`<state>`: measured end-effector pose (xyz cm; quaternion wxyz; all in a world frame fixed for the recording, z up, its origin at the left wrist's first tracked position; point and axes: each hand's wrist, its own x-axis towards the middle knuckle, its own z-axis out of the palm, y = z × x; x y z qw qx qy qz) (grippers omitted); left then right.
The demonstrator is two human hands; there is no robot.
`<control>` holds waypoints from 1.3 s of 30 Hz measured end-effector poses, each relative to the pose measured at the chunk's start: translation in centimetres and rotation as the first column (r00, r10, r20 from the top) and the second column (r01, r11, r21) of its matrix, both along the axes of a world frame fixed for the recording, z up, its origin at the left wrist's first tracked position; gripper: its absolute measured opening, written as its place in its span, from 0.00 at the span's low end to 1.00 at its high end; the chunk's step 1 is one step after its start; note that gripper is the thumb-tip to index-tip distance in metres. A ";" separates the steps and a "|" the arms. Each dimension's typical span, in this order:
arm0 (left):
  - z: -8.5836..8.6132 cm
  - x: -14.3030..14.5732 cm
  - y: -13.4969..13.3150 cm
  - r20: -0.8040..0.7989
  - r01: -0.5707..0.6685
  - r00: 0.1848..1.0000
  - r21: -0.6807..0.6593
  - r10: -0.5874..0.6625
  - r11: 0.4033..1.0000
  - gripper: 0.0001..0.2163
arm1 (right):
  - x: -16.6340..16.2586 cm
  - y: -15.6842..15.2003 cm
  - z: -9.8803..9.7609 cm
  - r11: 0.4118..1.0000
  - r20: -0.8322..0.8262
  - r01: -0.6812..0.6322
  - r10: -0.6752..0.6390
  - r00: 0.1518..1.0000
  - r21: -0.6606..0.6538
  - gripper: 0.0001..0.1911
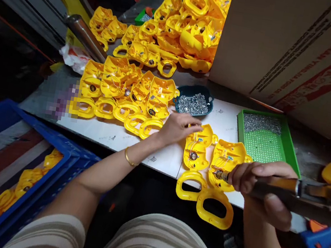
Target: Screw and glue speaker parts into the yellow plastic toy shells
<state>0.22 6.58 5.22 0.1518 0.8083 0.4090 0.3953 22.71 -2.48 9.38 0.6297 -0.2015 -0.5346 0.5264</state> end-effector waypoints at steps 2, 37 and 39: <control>-0.4 0.5 -3.9 0.044 0.084 0.996 -0.002 -0.083 0.997 0.06 | -0.4 0.0 0.6 0.999 -0.038 0.032 -0.031 0.999 0.038 0.13; -2.5 2.1 -11.4 0.006 0.161 0.986 -0.259 -0.165 0.952 0.07 | -1.9 -0.1 0.0 0.996 0.011 -0.079 0.078 0.997 0.032 0.12; -2.3 2.1 -11.5 0.009 0.175 0.984 -0.242 -0.178 0.954 0.08 | -2.1 -0.3 0.2 0.995 -0.015 -0.093 0.093 0.996 0.033 0.12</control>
